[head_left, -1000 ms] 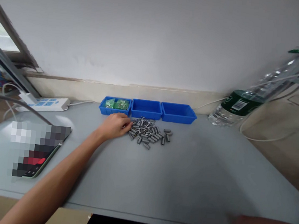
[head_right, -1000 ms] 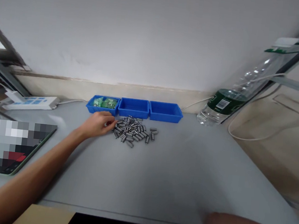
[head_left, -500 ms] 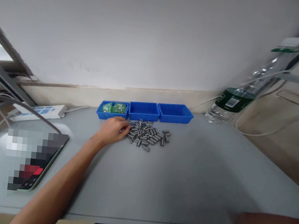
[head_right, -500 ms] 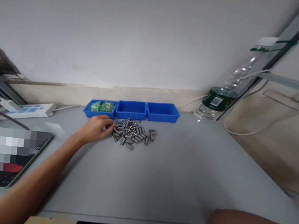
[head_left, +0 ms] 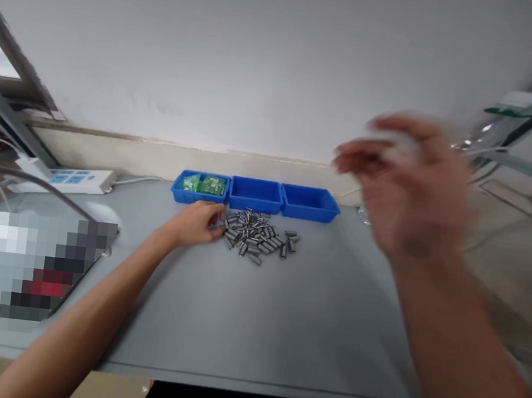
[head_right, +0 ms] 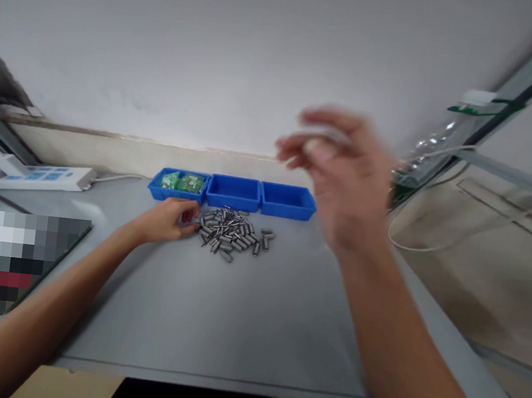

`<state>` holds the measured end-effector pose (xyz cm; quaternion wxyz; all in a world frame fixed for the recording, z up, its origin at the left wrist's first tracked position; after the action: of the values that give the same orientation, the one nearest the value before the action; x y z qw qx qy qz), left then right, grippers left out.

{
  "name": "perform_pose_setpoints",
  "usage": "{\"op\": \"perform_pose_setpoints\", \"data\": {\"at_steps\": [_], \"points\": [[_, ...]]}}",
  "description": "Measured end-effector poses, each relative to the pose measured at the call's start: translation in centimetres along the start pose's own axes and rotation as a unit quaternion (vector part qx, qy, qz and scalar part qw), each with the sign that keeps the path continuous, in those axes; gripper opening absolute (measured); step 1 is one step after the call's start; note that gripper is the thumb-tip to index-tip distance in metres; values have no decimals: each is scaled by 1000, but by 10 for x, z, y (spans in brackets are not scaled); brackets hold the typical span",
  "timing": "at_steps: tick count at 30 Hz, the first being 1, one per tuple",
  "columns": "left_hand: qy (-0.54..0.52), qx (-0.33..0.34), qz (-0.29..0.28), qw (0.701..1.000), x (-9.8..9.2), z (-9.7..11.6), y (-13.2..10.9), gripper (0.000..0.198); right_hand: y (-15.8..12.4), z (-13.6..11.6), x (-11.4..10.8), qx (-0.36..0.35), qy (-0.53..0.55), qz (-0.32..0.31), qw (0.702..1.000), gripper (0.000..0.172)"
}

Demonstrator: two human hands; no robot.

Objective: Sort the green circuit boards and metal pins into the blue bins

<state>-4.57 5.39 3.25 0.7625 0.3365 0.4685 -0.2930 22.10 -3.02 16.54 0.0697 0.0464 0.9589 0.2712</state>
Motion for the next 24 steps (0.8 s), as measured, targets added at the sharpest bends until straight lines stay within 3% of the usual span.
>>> {"op": "perform_pose_setpoints", "data": {"at_steps": [5,7,12,17,22,24], "points": [[-24,-9,-3,1000,3,1,0,9,-8,100,44,147,2,-61,987,23],[-9,-12,-1,1000,3,0,0,11,-16,124,51,171,-4,-53,984,26],[0,-7,13,1000,4,-11,-1,13,-36,132,60,189,-24,-81,978,27],[-47,13,77,996,1,-19,-2,8,-45,139,67,184,-87,-123,971,27],[-225,55,164,959,-5,4,13,18,-45,149,76,208,-61,-137,966,35],[-264,80,164,947,-7,18,23,20,-43,150,81,230,-11,-156,960,40]]}}
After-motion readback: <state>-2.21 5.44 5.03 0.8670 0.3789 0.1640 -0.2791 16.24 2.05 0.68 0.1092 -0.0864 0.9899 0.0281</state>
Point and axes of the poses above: each hand's wrist, its own y-axis towards the middle knuckle, its own x-axis out of the palm, z = x × y, the point moved 5 cm from there along y, towards the middle knuckle, and after that the axes turned 12 degrees about x, right-handed, at the moved point
